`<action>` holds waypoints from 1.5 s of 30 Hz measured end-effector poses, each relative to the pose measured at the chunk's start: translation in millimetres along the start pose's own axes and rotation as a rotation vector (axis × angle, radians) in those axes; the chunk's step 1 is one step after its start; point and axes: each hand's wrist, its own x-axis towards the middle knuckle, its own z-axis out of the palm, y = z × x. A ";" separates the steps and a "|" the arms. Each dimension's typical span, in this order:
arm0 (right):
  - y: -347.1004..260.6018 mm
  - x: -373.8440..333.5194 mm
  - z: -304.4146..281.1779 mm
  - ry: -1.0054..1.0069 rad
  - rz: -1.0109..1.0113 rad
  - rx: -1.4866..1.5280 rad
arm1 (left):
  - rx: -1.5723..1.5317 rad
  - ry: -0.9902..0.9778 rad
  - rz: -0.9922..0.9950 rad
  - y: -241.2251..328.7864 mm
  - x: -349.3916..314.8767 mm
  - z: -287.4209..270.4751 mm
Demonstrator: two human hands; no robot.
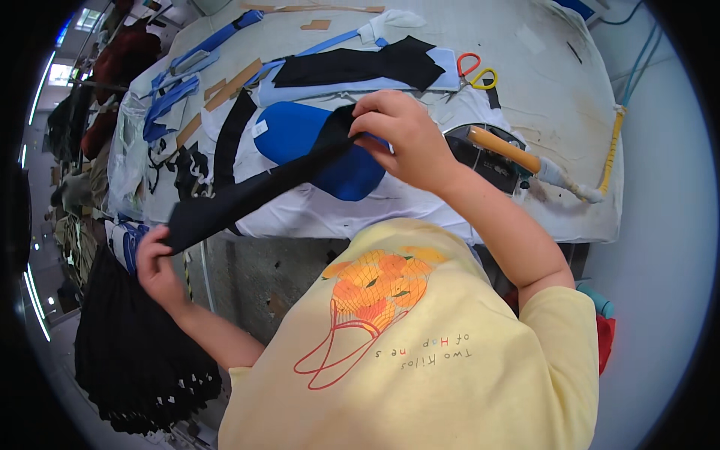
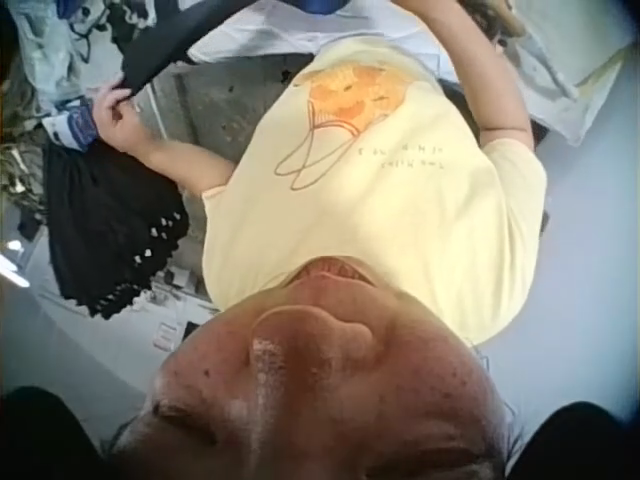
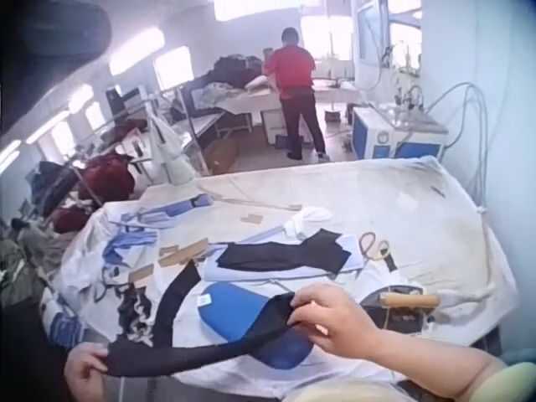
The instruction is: Ironing and shaping black fabric pieces on a blue padded mold.
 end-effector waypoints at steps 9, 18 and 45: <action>-72.0 -8.9 34.2 0.077 -0.520 -0.324 | -0.780 -0.517 -0.340 52.6 3.2 149.0; -84.8 -39.9 14.8 0.053 -0.659 -0.342 | -1.445 -0.498 -0.846 121.6 17.4 179.8; -136.0 19.0 0.9 0.246 0.078 0.486 | -1.456 -0.036 -0.346 128.6 -2.3 119.5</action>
